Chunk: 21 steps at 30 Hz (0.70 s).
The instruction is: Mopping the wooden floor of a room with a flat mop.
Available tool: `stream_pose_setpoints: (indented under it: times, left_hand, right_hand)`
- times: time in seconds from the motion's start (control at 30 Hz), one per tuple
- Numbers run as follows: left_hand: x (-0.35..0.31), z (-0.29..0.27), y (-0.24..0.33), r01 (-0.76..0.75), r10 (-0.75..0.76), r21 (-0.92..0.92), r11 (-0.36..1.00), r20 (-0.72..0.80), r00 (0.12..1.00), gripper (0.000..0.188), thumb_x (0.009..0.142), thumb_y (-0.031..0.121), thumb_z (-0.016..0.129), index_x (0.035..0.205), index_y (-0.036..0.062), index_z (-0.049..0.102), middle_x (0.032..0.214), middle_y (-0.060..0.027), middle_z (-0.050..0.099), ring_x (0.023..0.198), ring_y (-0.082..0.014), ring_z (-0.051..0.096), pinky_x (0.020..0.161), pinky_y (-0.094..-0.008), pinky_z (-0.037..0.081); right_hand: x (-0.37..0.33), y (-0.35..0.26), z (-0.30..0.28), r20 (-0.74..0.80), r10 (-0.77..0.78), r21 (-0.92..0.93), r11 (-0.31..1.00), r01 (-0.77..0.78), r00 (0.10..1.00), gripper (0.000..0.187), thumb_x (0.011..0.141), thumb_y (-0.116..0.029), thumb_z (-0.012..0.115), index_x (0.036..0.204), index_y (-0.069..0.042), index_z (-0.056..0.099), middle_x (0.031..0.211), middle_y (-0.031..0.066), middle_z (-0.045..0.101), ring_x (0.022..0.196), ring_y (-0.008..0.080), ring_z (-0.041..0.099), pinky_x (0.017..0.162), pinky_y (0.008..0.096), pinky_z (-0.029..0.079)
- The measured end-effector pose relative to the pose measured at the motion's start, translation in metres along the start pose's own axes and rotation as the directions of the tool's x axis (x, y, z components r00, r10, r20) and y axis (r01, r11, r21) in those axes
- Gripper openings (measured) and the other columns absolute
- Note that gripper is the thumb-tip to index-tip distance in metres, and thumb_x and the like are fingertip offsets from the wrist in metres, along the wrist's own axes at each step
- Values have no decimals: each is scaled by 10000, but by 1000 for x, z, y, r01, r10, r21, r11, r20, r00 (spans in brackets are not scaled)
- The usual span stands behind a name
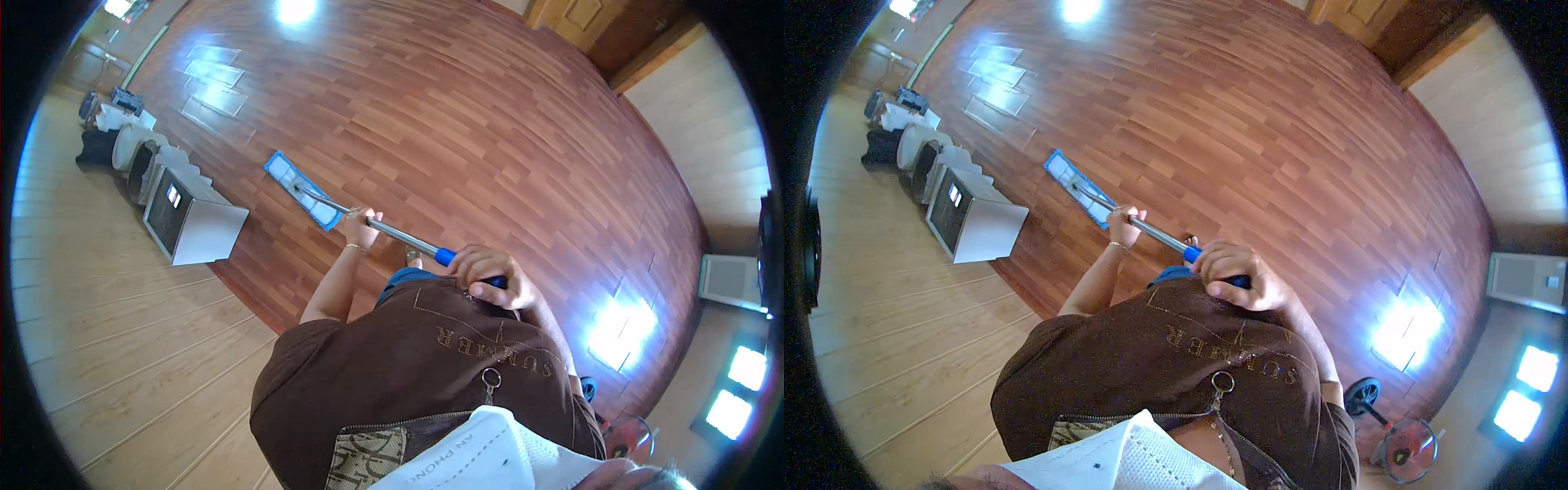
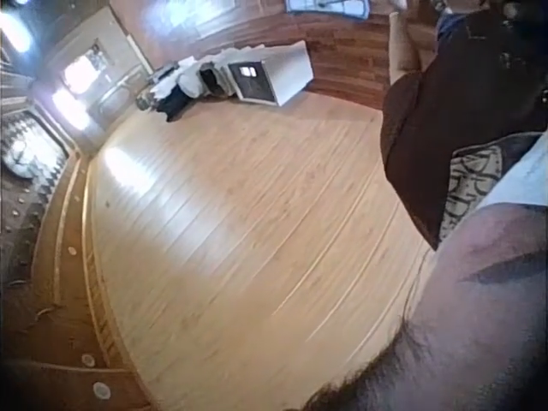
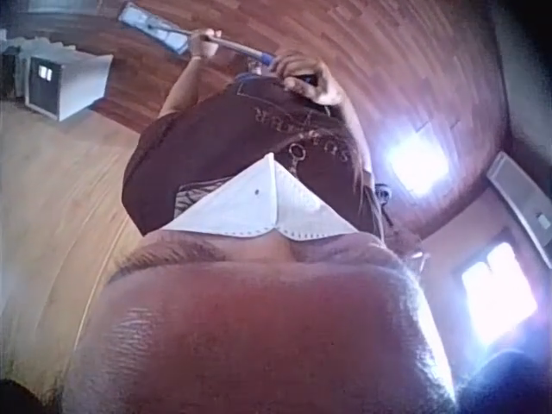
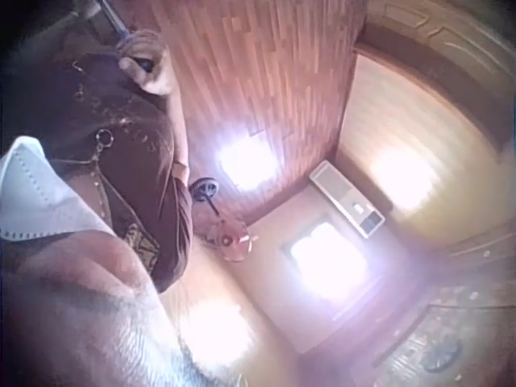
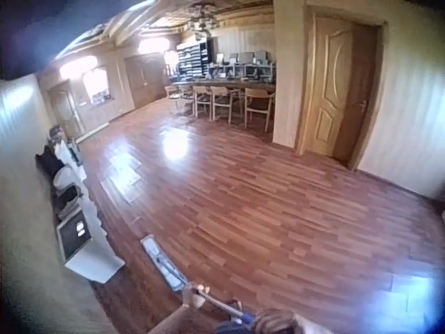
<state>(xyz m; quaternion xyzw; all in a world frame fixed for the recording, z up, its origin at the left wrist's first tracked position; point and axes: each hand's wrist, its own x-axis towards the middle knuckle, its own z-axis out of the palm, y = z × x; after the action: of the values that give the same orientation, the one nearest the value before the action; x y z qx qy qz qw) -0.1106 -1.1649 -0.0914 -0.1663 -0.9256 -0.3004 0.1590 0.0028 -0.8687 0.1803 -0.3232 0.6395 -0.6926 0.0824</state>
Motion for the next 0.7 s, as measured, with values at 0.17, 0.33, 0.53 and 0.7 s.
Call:
stream_pose_setpoints:
  times: [0.17, 0.33, 0.53, 0.7]
  left_hand:
    - [-16, 25, 74, -87, 97, -53, 995, 229, 969, 304, 737, 285, 709, 561, 113, 530, 652, -69, 601, 736, -297, 611, 753, -455, 388]
    - [-35, 53, 168, -186, 257, -275, 943, 247, 934, 324, 737, 263, 701, 561, 123, 468, 580, -50, 505, 629, -290, 524, 656, -416, 412]
    - [-62, 84, 257, -395, 492, -318, 862, 335, 804, 341, 754, 341, 665, 593, 131, 451, 621, -43, 544, 665, -261, 582, 673, -402, 415]
    - [-78, 76, 320, -385, 547, -412, 826, 421, 724, 307, 766, 341, 636, 590, 137, 490, 648, -62, 575, 711, -270, 595, 693, -420, 404]
  right_hand:
    - [-75, -57, -5, -143, 30, -51, 998, -37, 989, 170, 784, -146, 642, 700, -4, 603, 731, 117, 630, 851, 334, 642, 856, 464, 445]
    - [-159, -108, 7, -268, -30, -251, 967, -39, 963, 186, 709, -222, 683, 728, -49, 618, 736, 105, 657, 848, 338, 670, 818, 463, 451]
    - [-228, -175, 30, -250, -87, -536, 842, -63, 964, 356, 751, -404, 726, 717, -78, 588, 738, 82, 672, 801, 314, 698, 753, 420, 480]
    - [-252, -215, 35, -107, -201, -705, 706, 68, 974, 386, 813, -442, 671, 735, -75, 580, 704, 84, 671, 727, 270, 700, 701, 399, 495]
